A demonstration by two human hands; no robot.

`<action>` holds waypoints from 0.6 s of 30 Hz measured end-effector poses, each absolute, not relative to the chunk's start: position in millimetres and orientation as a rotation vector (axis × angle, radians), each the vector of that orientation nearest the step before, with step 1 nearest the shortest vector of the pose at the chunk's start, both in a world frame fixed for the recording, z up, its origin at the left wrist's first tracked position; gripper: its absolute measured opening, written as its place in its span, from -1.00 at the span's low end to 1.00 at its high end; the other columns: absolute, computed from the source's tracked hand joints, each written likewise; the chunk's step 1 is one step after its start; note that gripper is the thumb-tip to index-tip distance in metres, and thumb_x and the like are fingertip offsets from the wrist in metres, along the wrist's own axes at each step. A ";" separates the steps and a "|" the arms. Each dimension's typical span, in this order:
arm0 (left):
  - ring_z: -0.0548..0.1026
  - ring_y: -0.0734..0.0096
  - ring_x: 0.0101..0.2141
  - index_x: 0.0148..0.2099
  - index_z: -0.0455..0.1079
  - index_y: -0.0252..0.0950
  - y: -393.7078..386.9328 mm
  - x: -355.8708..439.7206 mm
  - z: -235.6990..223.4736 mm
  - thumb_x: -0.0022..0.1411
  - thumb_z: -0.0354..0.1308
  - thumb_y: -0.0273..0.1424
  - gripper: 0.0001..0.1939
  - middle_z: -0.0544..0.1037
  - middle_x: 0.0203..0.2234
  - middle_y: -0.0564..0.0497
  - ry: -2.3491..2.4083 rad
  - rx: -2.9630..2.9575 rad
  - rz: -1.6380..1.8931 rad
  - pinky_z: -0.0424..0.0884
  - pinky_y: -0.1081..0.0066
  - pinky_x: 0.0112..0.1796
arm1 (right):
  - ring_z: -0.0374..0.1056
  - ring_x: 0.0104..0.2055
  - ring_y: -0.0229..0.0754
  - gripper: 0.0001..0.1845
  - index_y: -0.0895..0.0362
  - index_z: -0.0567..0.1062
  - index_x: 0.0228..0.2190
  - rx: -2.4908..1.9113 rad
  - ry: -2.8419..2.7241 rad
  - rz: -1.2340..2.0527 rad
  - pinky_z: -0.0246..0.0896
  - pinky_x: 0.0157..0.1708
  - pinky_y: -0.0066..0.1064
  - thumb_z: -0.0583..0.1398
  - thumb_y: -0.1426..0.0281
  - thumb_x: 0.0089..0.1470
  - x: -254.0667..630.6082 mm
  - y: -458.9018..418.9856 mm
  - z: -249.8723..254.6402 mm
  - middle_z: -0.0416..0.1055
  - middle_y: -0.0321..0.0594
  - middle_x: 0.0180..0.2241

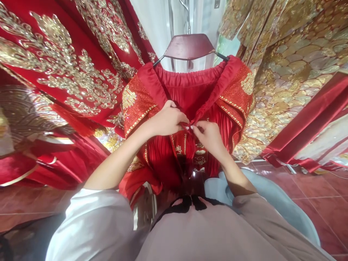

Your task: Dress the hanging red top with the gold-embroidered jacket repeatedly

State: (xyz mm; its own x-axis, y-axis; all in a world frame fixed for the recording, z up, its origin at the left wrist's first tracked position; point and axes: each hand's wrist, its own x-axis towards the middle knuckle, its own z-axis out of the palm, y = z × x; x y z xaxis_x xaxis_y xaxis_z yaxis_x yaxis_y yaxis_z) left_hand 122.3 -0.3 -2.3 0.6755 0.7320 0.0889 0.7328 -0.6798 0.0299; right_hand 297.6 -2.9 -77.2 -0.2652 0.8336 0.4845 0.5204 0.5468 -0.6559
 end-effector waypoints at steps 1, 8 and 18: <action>0.30 0.47 -0.45 -0.31 0.50 -0.31 -1.3 122.4 -1.3 0.11 -0.01 -0.48 -0.77 0.57 -0.43 0.04 -1.263 -2.869 -0.140 0.00 0.24 -0.12 | 0.01 -0.62 -0.38 -0.68 0.18 0.29 -0.69 -1.060 -1.886 0.540 -0.13 -0.52 -0.48 0.16 0.41 0.04 296.3 -2.8 -80.9 0.13 -0.36 -0.71; 0.31 0.45 -0.44 -0.29 0.50 -0.30 -3.5 123.4 -2.6 0.12 -0.02 -0.47 -0.75 0.58 -0.40 0.02 -1.258 -2.847 -0.157 0.01 0.24 -0.12 | 0.01 -0.61 -0.40 -0.71 0.17 0.36 -0.63 -0.833 -1.413 1.094 -0.08 -0.58 -0.51 0.25 0.21 -0.12 282.9 1.5 -103.8 0.21 -0.35 -0.65; 0.40 0.48 -0.36 -0.31 0.50 -0.21 -24.7 112.0 8.7 0.20 -0.07 -0.47 -0.71 0.59 -0.36 0.09 -1.239 -2.827 0.074 0.00 0.29 -0.02 | 0.21 -0.52 -0.29 -0.74 0.17 0.43 -0.61 -1.076 -1.427 1.224 0.12 -0.41 -0.44 0.20 0.21 -0.13 282.1 -13.9 -183.8 0.36 -0.28 -0.59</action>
